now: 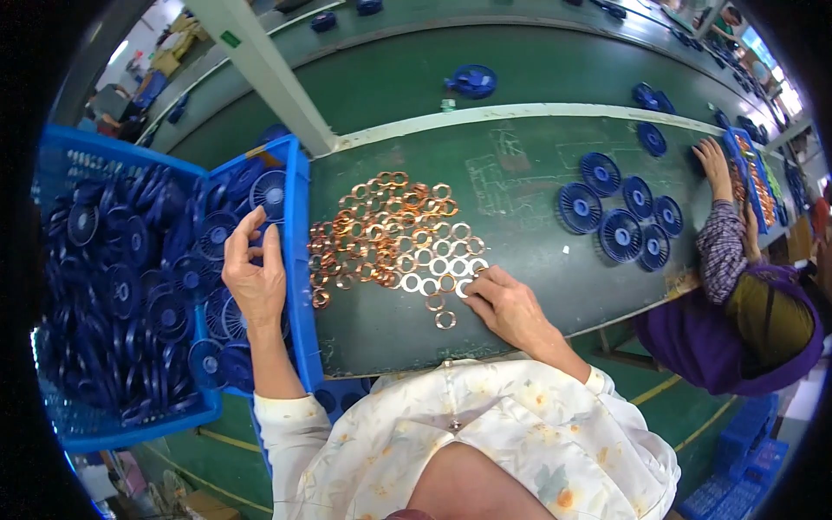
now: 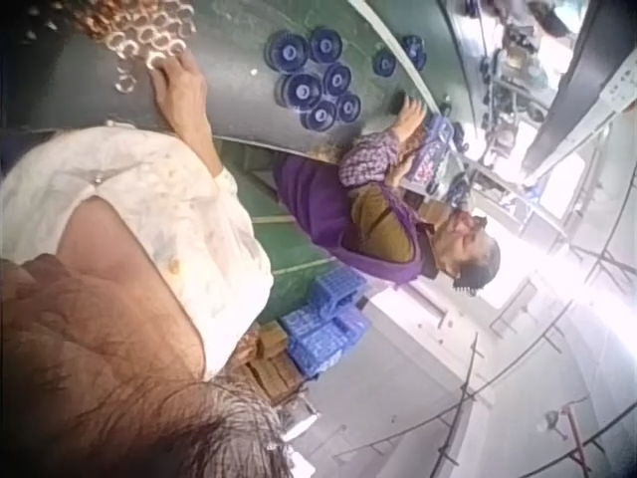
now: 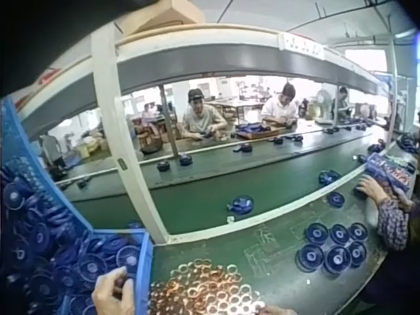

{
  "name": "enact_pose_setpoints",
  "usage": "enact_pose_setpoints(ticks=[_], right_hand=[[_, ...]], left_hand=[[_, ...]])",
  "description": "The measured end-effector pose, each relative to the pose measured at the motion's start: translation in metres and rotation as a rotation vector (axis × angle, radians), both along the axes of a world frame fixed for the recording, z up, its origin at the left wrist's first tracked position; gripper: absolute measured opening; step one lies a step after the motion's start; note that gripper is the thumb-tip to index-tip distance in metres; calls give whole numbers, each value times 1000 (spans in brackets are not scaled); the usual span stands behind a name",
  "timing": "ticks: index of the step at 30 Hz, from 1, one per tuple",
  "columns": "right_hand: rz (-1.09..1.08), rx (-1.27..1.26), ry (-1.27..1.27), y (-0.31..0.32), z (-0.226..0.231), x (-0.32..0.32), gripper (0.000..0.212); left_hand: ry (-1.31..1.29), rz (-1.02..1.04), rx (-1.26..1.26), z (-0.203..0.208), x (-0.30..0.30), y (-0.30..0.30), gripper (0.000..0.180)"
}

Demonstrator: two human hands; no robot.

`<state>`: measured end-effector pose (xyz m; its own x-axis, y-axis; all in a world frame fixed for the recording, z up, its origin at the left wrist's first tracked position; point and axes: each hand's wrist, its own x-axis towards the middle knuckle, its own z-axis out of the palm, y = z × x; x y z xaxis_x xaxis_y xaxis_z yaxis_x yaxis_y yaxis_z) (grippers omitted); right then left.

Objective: The person attaches metal rings to blue plastic components by hand on an assembly line.

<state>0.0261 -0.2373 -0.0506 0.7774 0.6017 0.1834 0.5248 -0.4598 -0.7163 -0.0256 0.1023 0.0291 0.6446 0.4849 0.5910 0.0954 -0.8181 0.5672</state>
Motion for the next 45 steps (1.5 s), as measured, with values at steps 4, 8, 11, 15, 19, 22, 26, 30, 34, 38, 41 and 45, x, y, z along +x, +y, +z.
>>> enact_pose_setpoints(ticks=[4, 8, 11, 15, 19, 22, 26, 30, 34, 38, 41, 45], right_hand=[[-19, 84, 229, 11, 8, 11, 11], [-86, 400, 816, 12, 4, 25, 10], [-122, 589, 955, 14, 12, 31, 12], [-93, 818, 1092, 24, 18, 34, 10], [-22, 846, 1140, 30, 9, 33, 11], [40, 816, 1127, 33, 10, 27, 10], [-3, 684, 1032, 37, 12, 24, 15], [6, 687, 983, 43, 25, 28, 18], [63, 723, 927, 49, 43, 31, 24], [117, 777, 1010, 51, 59, 27, 32], [140, 683, 900, 54, 66, 24, 33], [129, 726, 789, 66, 65, 19, 36]], left_hand=[[-13, 159, 2, 5, -9, 19, 28], [45, 242, 27, 3, -13, 29, 27], [140, 220, 148, -4, -10, 32, 31], [238, 245, 277, -4, 4, 38, 45], [426, 313, 187, -3, 32, 54, 56], [501, 325, 94, -13, 40, 66, 59], [290, 219, 107, -9, 38, 59, 31], [-110, 81, 78, 21, 31, 15, 13], [-130, -315, -601, 21, 14, -30, 10], [113, -555, -1046, -10, -1, -61, 14], [183, -581, -1192, -11, -1, -72, 16], [189, -617, -1355, -15, 6, -75, 23]])
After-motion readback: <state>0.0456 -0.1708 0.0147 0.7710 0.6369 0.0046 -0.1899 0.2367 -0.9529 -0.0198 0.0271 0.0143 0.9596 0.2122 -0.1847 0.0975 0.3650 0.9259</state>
